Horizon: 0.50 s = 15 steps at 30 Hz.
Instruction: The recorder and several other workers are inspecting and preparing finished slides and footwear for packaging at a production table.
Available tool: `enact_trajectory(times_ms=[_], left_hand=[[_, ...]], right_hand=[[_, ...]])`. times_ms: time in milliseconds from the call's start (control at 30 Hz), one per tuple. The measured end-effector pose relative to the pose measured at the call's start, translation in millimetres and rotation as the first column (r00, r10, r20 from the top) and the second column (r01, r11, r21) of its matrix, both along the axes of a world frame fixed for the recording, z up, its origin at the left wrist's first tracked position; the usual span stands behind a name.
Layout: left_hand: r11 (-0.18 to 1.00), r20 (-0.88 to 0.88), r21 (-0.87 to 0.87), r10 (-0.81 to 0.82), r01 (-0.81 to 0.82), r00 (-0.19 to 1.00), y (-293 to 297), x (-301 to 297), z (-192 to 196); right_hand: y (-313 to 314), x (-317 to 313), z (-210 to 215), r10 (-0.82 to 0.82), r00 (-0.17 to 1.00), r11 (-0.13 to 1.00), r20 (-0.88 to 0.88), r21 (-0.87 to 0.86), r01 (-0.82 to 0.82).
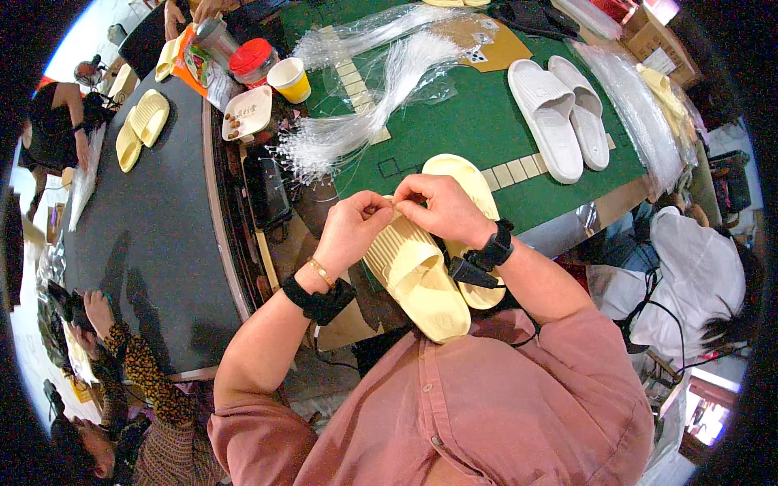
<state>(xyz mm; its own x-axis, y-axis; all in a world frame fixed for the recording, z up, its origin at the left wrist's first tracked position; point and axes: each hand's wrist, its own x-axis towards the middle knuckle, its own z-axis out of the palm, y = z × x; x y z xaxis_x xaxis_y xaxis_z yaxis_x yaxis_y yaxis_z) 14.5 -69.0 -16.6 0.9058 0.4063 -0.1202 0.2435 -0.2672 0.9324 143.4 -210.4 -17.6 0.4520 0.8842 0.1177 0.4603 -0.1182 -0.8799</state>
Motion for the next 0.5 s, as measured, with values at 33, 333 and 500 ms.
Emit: enact_trajectory(times_ms=[33, 333, 500], left_hand=[[1.000, -0.003, -0.001, 0.004, -0.004, 1.000, 0.3, 0.3, 0.3], [1.000, 0.021, 0.008, 0.000, 0.000, 1.000, 0.2, -0.1, -1.1], [1.000, 0.027, 0.012, -0.010, 0.010, 1.000, 0.7, -0.3, -3.2]], right_hand=[[-0.1, -0.1, -0.5, -0.011, 1.000, 1.000, -0.020, 0.015, 0.012], [0.5, 0.0, -1.2, -0.011, 1.000, 1.000, -0.012, 0.016, 0.011], [0.7, -0.4, 1.1, -0.010, 1.000, 1.000, 0.004, -0.002, 0.010]])
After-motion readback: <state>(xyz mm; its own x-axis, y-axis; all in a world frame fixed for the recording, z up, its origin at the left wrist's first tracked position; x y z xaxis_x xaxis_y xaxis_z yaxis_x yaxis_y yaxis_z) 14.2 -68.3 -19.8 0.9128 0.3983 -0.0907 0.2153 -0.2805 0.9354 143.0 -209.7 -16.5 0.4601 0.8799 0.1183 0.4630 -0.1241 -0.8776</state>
